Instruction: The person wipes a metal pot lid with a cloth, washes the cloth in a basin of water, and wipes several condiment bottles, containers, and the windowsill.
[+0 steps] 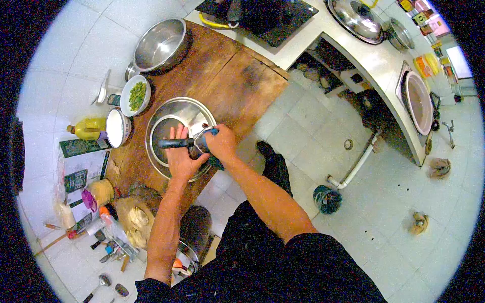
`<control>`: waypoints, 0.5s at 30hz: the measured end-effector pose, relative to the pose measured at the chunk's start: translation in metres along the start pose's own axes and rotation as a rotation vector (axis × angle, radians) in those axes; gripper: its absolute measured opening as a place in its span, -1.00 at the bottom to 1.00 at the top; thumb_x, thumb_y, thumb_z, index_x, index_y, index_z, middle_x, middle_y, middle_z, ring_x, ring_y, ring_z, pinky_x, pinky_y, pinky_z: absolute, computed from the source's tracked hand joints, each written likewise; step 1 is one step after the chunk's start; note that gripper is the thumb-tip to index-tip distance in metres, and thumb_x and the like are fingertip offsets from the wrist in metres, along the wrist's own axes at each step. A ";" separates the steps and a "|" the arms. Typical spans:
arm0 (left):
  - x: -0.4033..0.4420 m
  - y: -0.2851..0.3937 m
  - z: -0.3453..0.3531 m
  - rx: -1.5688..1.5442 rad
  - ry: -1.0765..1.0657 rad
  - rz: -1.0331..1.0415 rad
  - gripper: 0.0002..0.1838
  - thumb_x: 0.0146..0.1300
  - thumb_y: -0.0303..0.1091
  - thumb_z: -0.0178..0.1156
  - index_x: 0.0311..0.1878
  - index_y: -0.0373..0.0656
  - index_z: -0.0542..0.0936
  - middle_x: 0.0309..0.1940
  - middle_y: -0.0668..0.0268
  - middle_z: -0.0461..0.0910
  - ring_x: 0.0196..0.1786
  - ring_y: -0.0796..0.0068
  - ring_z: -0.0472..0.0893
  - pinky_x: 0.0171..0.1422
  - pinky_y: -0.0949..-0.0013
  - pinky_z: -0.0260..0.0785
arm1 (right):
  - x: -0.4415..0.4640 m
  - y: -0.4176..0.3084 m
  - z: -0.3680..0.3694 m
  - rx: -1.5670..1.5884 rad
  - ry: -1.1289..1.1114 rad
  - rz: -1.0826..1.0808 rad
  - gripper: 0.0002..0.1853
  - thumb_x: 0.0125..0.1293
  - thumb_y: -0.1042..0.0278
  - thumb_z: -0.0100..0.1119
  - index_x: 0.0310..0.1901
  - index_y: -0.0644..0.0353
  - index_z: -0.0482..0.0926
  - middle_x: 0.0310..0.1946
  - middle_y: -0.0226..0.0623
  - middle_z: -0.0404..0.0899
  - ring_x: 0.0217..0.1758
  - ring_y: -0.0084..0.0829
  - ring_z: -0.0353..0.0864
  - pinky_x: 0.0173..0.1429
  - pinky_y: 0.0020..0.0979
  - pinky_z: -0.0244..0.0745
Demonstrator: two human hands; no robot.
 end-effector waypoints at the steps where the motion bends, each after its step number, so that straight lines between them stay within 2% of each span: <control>1: -0.001 0.000 0.001 -0.007 -0.016 -0.008 0.26 -0.08 0.40 0.45 0.59 -0.16 0.22 0.64 0.04 0.14 0.69 -0.16 0.03 0.69 -0.32 -0.25 | -0.001 -0.005 -0.001 -0.084 0.003 -0.020 -0.54 0.12 0.09 0.37 -0.07 0.31 0.72 -0.13 0.12 0.76 -0.03 0.07 0.76 0.10 -0.11 0.63; 4: -0.003 -0.002 0.001 -0.011 -0.004 0.002 0.26 -0.09 0.38 0.46 0.60 -0.15 0.21 0.65 0.04 0.13 0.69 -0.16 0.02 0.68 -0.33 -0.25 | 0.000 -0.011 -0.004 -0.073 -0.038 0.072 -0.54 0.12 0.04 0.36 -0.12 0.30 0.74 -0.19 0.11 0.76 -0.10 0.10 0.76 0.04 -0.08 0.63; 7: -0.002 0.001 -0.001 0.007 -0.010 -0.002 0.28 -0.13 0.34 0.51 0.60 -0.15 0.21 0.65 0.04 0.14 0.69 -0.16 0.03 0.69 -0.32 -0.24 | 0.005 -0.002 0.001 -0.071 0.006 0.067 -0.56 0.13 0.06 0.36 -0.14 0.30 0.74 -0.23 0.10 0.77 -0.14 0.12 0.77 0.00 -0.05 0.63; 11: -0.001 0.000 -0.004 -0.022 -0.026 -0.018 0.29 -0.17 0.29 0.56 0.59 -0.16 0.21 0.64 0.04 0.15 0.68 -0.17 0.04 0.69 -0.32 -0.24 | -0.004 0.003 0.006 -0.038 0.049 0.127 -0.58 0.15 0.06 0.37 -0.18 0.31 0.74 -0.20 0.11 0.76 -0.13 0.10 0.76 0.01 -0.05 0.63; 14: -0.001 0.002 -0.004 -0.041 -0.001 0.003 0.29 -0.18 0.24 0.59 0.59 -0.17 0.22 0.63 0.04 0.17 0.68 -0.17 0.04 0.69 -0.35 -0.25 | -0.004 0.018 0.007 -0.044 0.191 0.163 -0.61 0.16 0.09 0.37 -0.17 0.31 0.75 -0.17 0.13 0.76 -0.10 0.10 0.76 0.03 -0.05 0.62; 15: 0.001 0.003 -0.005 -0.048 0.019 0.005 0.28 -0.17 0.26 0.58 0.57 -0.20 0.25 0.61 0.01 0.20 0.67 -0.16 0.08 0.68 -0.36 -0.25 | -0.002 0.017 0.007 -0.024 0.170 0.168 -0.61 0.17 0.12 0.38 -0.15 0.32 0.75 -0.18 0.10 0.76 -0.10 0.04 0.76 0.03 -0.08 0.63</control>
Point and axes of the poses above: each hand's wrist, its own x-axis towards the middle knuckle, its own z-axis out of the palm, y = z × x, the point moved 3 cm from there along x, towards the middle knuckle
